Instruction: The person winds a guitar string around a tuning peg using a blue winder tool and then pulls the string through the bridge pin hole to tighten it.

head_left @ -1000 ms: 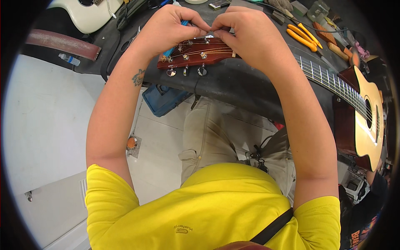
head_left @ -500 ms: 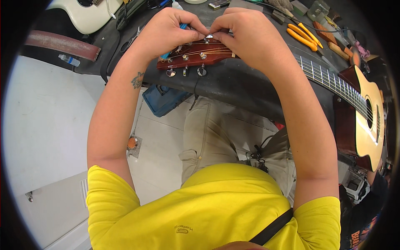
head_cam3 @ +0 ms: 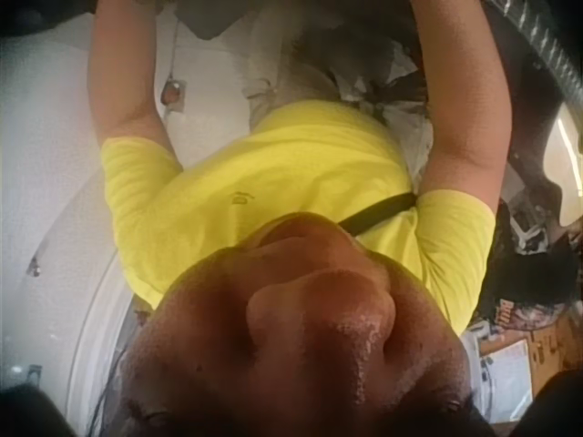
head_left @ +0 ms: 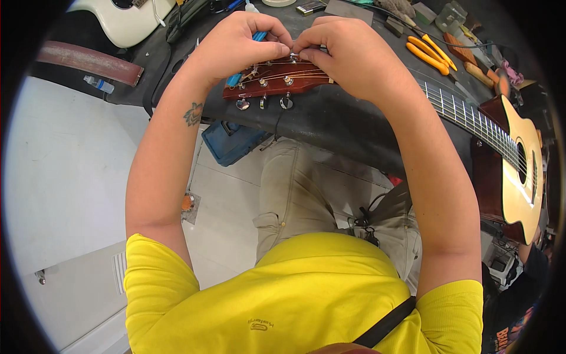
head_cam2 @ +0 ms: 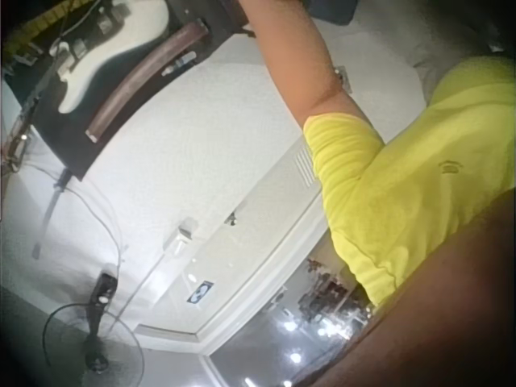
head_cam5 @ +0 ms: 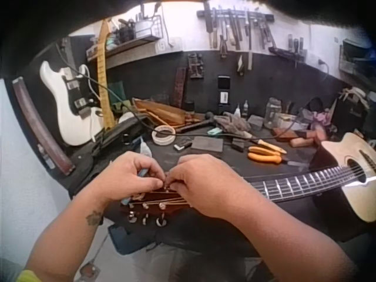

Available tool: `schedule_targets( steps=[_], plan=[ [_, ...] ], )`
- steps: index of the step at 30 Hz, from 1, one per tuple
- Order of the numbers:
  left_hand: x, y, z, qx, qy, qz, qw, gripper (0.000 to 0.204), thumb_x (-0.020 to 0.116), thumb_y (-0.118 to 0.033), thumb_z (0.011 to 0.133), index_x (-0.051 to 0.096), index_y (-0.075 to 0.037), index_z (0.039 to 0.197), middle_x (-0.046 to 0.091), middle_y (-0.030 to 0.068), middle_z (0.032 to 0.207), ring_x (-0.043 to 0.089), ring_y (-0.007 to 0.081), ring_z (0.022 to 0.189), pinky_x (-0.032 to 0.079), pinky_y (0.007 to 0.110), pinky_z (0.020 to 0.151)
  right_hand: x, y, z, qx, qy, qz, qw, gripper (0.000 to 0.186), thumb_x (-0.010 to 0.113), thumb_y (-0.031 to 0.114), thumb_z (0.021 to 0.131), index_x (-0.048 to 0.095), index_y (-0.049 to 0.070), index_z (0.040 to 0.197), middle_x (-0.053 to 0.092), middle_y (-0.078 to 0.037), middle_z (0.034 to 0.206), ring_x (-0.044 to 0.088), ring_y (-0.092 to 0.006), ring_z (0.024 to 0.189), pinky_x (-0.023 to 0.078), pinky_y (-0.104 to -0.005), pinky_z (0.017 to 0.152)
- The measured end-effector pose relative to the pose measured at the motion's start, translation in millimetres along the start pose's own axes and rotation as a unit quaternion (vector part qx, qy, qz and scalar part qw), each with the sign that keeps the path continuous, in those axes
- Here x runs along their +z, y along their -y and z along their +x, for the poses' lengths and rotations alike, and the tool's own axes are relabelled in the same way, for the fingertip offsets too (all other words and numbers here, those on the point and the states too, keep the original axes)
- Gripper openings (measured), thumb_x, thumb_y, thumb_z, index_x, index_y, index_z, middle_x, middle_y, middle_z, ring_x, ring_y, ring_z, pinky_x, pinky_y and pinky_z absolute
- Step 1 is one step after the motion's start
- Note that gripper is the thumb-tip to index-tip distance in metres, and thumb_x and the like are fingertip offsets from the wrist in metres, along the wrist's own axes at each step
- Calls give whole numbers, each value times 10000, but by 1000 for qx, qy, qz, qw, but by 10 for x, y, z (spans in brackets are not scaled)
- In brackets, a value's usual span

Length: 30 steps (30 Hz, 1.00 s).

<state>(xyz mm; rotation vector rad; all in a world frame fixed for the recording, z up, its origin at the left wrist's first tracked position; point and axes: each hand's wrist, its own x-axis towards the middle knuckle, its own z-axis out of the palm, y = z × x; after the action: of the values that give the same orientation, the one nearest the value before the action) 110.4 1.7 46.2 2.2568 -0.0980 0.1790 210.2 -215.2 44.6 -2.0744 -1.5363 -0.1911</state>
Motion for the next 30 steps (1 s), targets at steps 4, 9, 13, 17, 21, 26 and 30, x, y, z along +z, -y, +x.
schedule_targets(
  steps=[4,9,13,17,21,26,30],
  plan=[
    [20,7,-19,-20,3,16,1000,131,767,-115,920,789,-5,988,726,-3,874,637,83,836,517,278,794,11,1,1,-12,5,-19,1000,188,697,118,975,815,74,1115,726,-122,1022,704,-355,982,564,-439,885],
    [31,14,-34,-27,5,3,1000,126,771,-102,914,792,1,984,718,-6,859,632,88,820,511,279,783,28,-5,-9,-10,10,-21,1000,193,693,111,974,810,77,1123,726,-119,1026,703,-353,991,565,-436,886],
    [35,-3,-30,-25,0,25,999,128,778,-106,911,795,-2,984,709,-5,836,630,84,810,511,281,769,22,10,-6,-1,19,-20,1000,190,689,113,979,807,73,1122,725,-118,1027,702,-350,992,563,-435,886],
    [35,-59,-36,-29,3,52,998,126,791,-107,902,800,-14,987,717,-3,823,633,87,785,514,285,740,58,-64,4,-4,17,-6,1000,189,681,121,997,799,60,1130,722,-115,1030,699,-356,994,560,-440,887],
    [59,-59,-34,-41,-10,45,998,117,797,-102,897,800,-15,974,725,-2,819,633,87,768,512,280,724,73,-100,11,-14,16,19,1000,182,671,128,1016,788,40,1124,737,-133,1030,702,-371,985,560,-442,876],
    [58,-24,-29,-40,-10,73,996,121,807,-104,891,804,-4,958,727,8,808,636,83,768,514,277,719,9,47,7,42,25,20,999,185,673,132,1019,770,50,1154,755,-182,1000,711,-388,955,561,-449,851],
    [55,-84,-17,-55,-13,72,996,126,816,-104,879,806,-2,952,729,11,806,642,90,772,518,283,735,2,-3,5,13,18,11,1000,202,680,127,1009,756,63,1185,755,-194,981,711,-392,917,560,-453,827]
  ],
)
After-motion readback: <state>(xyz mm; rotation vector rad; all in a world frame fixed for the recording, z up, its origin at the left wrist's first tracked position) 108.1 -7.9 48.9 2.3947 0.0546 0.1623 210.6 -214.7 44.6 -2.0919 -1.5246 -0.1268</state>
